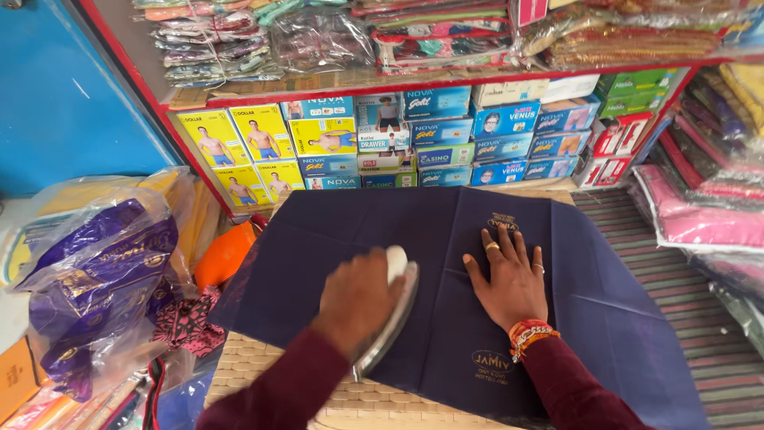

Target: The person irons a dark blue garment on a small wooden table. They use a white electric iron to smooth the fabric, repeatedly moving it back and forth. The person adjusts the garment's position and folds it during the process.

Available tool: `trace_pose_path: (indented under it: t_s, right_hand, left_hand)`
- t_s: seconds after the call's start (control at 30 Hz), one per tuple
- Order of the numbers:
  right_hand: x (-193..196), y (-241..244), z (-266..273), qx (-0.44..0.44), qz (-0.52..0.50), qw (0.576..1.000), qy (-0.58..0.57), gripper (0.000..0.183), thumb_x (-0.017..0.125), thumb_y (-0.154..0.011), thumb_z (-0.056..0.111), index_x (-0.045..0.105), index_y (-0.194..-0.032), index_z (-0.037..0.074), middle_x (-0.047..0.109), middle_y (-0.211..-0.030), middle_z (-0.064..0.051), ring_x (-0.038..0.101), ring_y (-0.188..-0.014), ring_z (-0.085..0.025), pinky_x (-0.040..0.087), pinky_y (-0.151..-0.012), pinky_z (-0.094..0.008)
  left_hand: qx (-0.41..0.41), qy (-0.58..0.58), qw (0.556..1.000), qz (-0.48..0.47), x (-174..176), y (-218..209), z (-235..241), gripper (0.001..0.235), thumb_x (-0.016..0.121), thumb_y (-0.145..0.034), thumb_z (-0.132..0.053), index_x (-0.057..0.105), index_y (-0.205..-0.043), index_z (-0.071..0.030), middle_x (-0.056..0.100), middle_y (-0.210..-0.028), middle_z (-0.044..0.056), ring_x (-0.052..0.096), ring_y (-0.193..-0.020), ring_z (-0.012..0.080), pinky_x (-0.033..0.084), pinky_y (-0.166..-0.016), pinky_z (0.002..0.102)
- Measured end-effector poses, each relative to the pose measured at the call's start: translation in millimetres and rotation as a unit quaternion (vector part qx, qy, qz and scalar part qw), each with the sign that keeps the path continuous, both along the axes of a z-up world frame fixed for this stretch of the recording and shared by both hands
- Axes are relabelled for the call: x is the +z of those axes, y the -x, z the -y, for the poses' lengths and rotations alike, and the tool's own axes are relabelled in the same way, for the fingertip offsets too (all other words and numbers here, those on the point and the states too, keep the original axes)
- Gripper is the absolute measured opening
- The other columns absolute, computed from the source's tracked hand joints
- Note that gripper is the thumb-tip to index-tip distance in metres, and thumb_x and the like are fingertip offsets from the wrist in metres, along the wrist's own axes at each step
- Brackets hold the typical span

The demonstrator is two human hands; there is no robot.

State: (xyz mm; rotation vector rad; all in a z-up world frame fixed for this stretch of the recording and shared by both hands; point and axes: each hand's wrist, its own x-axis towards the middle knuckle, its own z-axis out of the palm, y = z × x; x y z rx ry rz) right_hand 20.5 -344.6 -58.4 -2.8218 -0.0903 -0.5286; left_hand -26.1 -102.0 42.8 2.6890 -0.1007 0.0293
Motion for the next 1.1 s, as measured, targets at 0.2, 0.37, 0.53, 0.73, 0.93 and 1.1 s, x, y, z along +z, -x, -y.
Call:
trace_pose_path:
  t_s: [0.2, 0.37, 0.53, 0.73, 0.93, 1.1]
  right_hand:
    - [4, 1, -3, 0.002, -0.006, 1.0, -0.001, 0.066, 0.047, -0.098, 0.055, 0.051, -0.148, 0.011, 0.04, -0.159, -0.017, 0.028, -0.151, -0.036, 0.018, -0.121, -0.058]
    - [8, 4, -2, 0.018, -0.012, 1.0, -0.013, 0.06, 0.044, -0.102, 0.047, 0.05, -0.149, 0.011, 0.041, -0.158, -0.016, 0.03, -0.15, -0.035, 0.018, -0.122, -0.057]
    - [3, 3, 1, 0.022, -0.004, 0.999, -0.03, 0.053, 0.04, -0.104, 0.036, 0.051, -0.149, 0.011, 0.043, -0.158, -0.014, 0.033, -0.15, -0.034, 0.02, -0.122, -0.056]
    - [-6, -2, 5, 0.022, 0.003, 1.0, -0.007, 0.053, 0.042, -0.103, 0.036, 0.052, -0.147, 0.009, 0.044, -0.157, -0.016, 0.034, -0.149, -0.035, 0.021, -0.121, -0.056]
    - [-2, 0, 4, 0.026, 0.009, 0.999, -0.024, 0.052, 0.042, -0.103, 0.036, 0.053, -0.147, 0.009, 0.044, -0.158, -0.015, 0.034, -0.149, -0.035, 0.02, -0.122, -0.055]
    - [7, 4, 2, 0.036, 0.001, 0.999, -0.032, 0.061, 0.048, -0.1, 0.048, 0.052, -0.148, 0.01, 0.043, -0.158, -0.016, 0.032, -0.15, -0.034, 0.019, -0.122, -0.055]
  left_hand:
    - [-0.004, 0.012, 1.0, -0.006, -2, -13, 21, 0.037, 0.066, -0.094, -0.039, 0.065, -0.103, -0.003, 0.074, -0.097, 0.021, 0.073, -0.092, 0.0407, 0.058, -0.08, 0.052]
    - [-0.013, 0.044, 0.994, 0.099, -9, -41, 59, 0.034, 0.071, -0.091, -0.034, 0.067, -0.099, -0.001, 0.074, -0.095, 0.021, 0.074, -0.087, 0.0404, 0.06, -0.076, 0.05]
    - [-0.087, 0.036, 0.99, 0.104, -7, 3, 52, 0.035, 0.067, -0.095, -0.038, 0.068, -0.096, -0.003, 0.074, -0.083, 0.019, 0.074, -0.076, 0.0383, 0.059, -0.068, 0.049]
    - [-0.085, -0.015, 0.99, 0.112, 10, 26, 8, 0.046, 0.069, -0.088, -0.052, 0.072, -0.086, -0.006, 0.073, -0.077, 0.018, 0.073, -0.07, 0.0365, 0.058, -0.066, 0.05]
    - [-0.201, 0.008, 0.978, 0.054, 24, 2, 20, 0.049, 0.072, -0.082, -0.06, 0.076, -0.08, -0.011, 0.074, -0.075, 0.014, 0.073, -0.068, 0.0325, 0.057, -0.067, 0.047]
    - [-0.368, -0.018, 0.928, 0.058, 15, 12, 5, 0.042, 0.073, -0.079, -0.057, 0.078, -0.088, -0.017, 0.074, -0.074, 0.013, 0.072, -0.067, 0.0325, 0.055, -0.064, 0.047]
